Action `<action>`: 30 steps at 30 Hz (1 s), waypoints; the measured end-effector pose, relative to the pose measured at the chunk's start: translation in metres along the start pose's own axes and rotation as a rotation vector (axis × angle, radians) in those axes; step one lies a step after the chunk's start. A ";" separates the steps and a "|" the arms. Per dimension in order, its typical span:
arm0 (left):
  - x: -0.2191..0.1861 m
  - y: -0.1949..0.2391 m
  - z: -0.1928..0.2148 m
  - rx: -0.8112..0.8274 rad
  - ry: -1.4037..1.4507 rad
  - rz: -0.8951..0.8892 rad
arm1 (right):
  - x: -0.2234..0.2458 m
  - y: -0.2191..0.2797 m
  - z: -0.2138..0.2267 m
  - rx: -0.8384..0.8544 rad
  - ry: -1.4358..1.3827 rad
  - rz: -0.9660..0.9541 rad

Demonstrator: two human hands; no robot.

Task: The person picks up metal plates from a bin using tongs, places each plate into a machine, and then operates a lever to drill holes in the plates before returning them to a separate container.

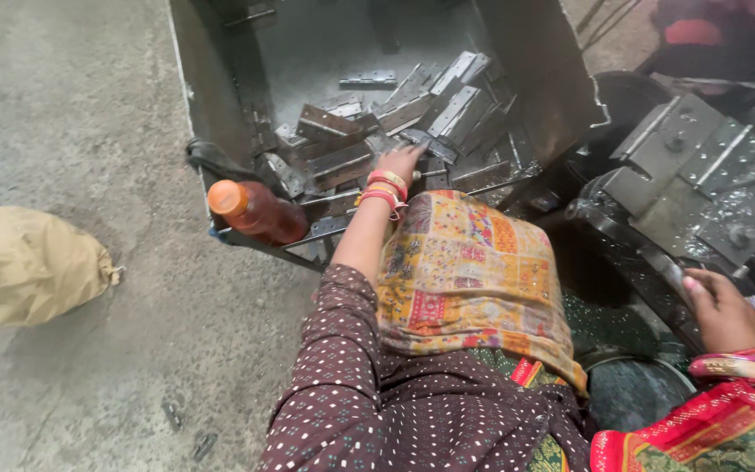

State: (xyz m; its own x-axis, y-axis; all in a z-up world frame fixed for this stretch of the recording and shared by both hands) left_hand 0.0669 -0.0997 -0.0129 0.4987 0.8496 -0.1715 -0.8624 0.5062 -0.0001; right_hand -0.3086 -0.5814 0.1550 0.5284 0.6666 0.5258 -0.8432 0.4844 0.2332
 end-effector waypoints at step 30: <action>-0.341 -0.031 0.151 -0.197 0.205 -0.278 | -0.024 0.025 -0.119 0.142 0.077 -0.341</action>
State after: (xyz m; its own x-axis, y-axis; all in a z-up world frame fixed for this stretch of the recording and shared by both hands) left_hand -0.0632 -0.3827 0.1944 0.7054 0.6266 -0.3314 -0.7067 0.6581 -0.2597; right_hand -0.3306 -0.5173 0.0508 0.7827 0.5238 0.3360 -0.6197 0.6064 0.4983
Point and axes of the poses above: each hand's wrist, its own y-axis away from the middle knuckle, its own z-axis out of the back of the hand, x = y × z, the point moved 6 cm from there along -y, towards the middle knuckle, and after that the axes turned 11 degrees about -y, right-handed, at the moved point
